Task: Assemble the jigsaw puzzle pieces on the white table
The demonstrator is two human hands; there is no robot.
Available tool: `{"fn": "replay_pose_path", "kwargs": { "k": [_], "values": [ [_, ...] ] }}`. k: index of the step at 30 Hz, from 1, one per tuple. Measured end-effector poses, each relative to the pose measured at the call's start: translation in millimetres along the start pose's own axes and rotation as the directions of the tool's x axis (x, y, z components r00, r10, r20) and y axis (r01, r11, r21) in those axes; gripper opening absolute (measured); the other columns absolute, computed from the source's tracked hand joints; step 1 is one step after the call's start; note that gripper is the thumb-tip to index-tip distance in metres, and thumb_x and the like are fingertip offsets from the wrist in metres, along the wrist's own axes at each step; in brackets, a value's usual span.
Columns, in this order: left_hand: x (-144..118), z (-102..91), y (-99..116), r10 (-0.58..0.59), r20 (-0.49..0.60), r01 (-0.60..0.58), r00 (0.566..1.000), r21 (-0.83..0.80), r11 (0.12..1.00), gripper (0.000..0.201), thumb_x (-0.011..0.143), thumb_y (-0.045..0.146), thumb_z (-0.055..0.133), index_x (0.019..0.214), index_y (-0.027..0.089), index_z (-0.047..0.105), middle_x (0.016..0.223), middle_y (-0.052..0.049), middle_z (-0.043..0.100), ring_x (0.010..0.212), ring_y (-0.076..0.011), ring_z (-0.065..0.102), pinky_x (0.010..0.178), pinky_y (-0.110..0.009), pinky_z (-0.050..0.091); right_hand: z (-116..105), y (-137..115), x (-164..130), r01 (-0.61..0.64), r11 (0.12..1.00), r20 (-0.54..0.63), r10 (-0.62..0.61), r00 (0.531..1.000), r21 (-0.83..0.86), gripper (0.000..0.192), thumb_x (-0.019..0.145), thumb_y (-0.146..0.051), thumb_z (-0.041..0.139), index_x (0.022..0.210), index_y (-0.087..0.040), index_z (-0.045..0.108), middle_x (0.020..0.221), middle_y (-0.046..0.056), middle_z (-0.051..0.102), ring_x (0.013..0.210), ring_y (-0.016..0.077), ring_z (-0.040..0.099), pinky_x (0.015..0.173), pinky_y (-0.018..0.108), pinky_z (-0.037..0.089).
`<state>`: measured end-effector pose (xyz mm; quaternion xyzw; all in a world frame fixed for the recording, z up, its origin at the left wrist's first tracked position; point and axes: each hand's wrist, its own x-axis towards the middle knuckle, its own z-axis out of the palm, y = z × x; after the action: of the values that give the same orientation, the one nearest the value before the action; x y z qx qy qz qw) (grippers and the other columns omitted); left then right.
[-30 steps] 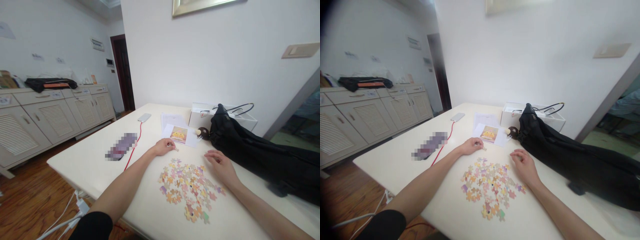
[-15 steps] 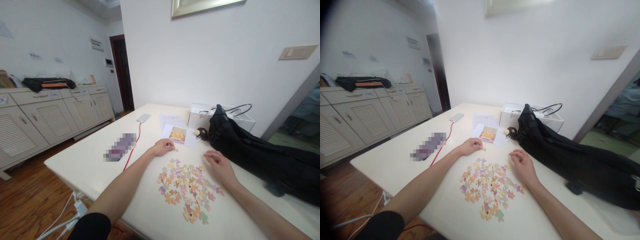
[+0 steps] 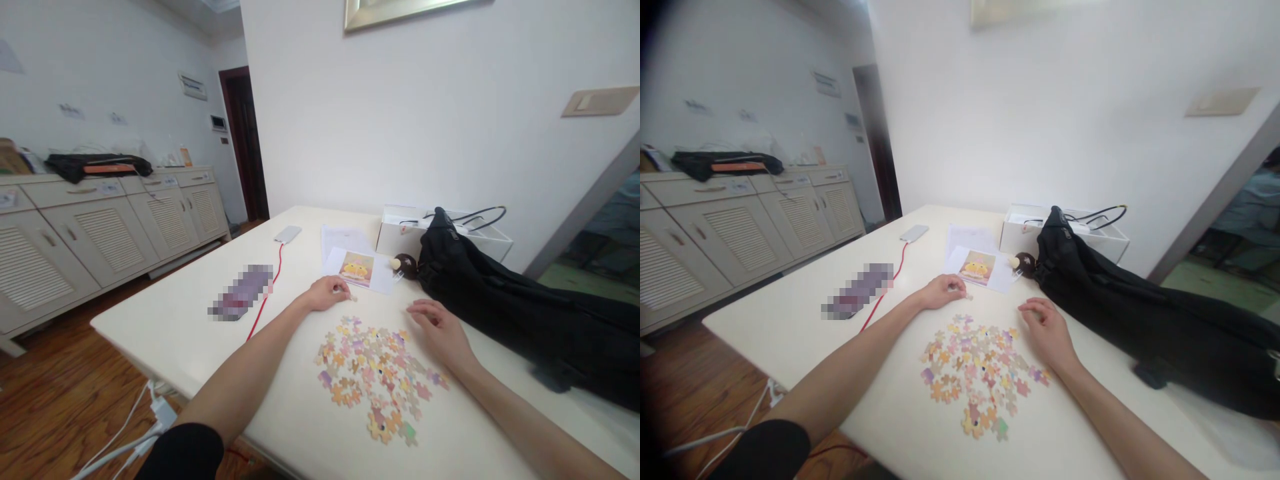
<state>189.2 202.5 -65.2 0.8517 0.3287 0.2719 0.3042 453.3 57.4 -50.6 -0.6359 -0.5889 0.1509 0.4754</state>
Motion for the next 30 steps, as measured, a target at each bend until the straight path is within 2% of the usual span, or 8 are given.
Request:
{"fn": "replay_pose_path", "kwargs": {
  "k": [12, 16, 18, 21, 25, 27, 30],
  "values": [
    [-2, -1.3, 6, -0.015, -0.003, 0.015, 1.0, -0.043, 0.999, 0.017, 0.077, 0.034, 0.071, 0.081, 0.018, 0.071, 0.093, -0.002, 0.068, 0.086, -0.0163, 0.059, 0.085, -0.027, 0.045, -1, -1, 0, 0.013, 1.0, 0.012, -0.013, 1.0, -0.02, 0.022, 0.073, -0.034, 0.056, 0.072, -0.021, 0.074, 0.101, 0.009, 0.066, 0.092, 0.0243, 0.061, 0.079, 0.036, 0.046],
    [-3, -0.4, 5, 0.018, -0.01, -0.019, 1.0, -0.072, 0.997, 0.021, 0.071, 0.036, 0.077, 0.073, 0.017, 0.069, 0.095, -0.004, 0.068, 0.087, -0.0162, 0.06, 0.086, -0.026, 0.046, -1, 0, 0, 0.015, 1.0, 0.003, -0.015, 1.0, -0.003, 0.02, 0.072, -0.032, 0.057, 0.073, -0.021, 0.074, 0.102, 0.009, 0.066, 0.092, 0.024, 0.061, 0.08, 0.035, 0.047],
    [-3, -0.5, 5, 0.024, -0.002, -0.024, 1.0, -0.063, 0.998, 0.024, 0.074, 0.039, 0.074, 0.072, 0.016, 0.069, 0.094, -0.003, 0.068, 0.086, -0.0159, 0.06, 0.085, -0.026, 0.046, -1, -1, -1, 0.014, 1.0, -0.003, -0.014, 1.0, 0.0, 0.02, 0.072, -0.032, 0.057, 0.072, -0.021, 0.073, 0.101, 0.009, 0.066, 0.092, 0.0237, 0.061, 0.081, 0.036, 0.047],
    [-4, -1.4, 4, 0.009, 0.004, -0.009, 1.0, 0.004, 1.0, 0.021, 0.084, 0.036, 0.063, 0.09, 0.018, 0.071, 0.095, -0.002, 0.068, 0.086, -0.0165, 0.059, 0.084, -0.027, 0.046, -1, -3, -2, 0.024, 1.0, 0.003, -0.024, 1.0, -0.012, 0.019, 0.073, -0.03, 0.056, 0.071, -0.02, 0.072, 0.1, 0.009, 0.066, 0.092, 0.0233, 0.061, 0.086, 0.037, 0.046],
    [-7, -2.7, 8, 0.058, 0.033, -0.061, 0.998, 0.112, 0.992, 0.035, 0.086, 0.031, 0.059, 0.12, 0.024, 0.065, 0.121, -0.004, 0.061, 0.104, -0.0194, 0.056, 0.094, -0.031, 0.045, 0, -5, -3, 0.012, 1.0, 0.002, -0.012, 1.0, -0.007, 0.019, 0.073, -0.029, 0.054, 0.072, -0.02, 0.072, 0.101, 0.009, 0.065, 0.094, 0.024, 0.06, 0.089, 0.039, 0.045],
    [-9, -2.4, 11, 0.108, 0.077, -0.12, 0.991, 0.186, 0.975, 0.037, 0.089, 0.029, 0.053, 0.125, 0.026, 0.062, 0.127, -0.005, 0.056, 0.114, -0.021, 0.053, 0.102, -0.035, 0.041, 0, -5, -4, 0.008, 1.0, 0.004, -0.008, 1.0, 0.004, 0.019, 0.074, -0.028, 0.054, 0.072, -0.02, 0.072, 0.102, 0.01, 0.064, 0.095, 0.0246, 0.06, 0.09, 0.04, 0.044],
    [-11, -0.2, 17, 0.114, 0.103, -0.139, 0.988, 0.279, 0.95, 0.035, 0.092, 0.024, 0.046, 0.12, 0.029, 0.066, 0.131, -0.004, 0.052, 0.116, -0.0217, 0.052, 0.107, -0.038, 0.038, 1, -4, -4, 0.015, 1.0, 0.011, -0.015, 1.0, 0.01, 0.019, 0.075, -0.026, 0.053, 0.073, -0.02, 0.071, 0.102, 0.009, 0.063, 0.097, 0.0242, 0.059, 0.091, 0.039, 0.044]
  ]
}}
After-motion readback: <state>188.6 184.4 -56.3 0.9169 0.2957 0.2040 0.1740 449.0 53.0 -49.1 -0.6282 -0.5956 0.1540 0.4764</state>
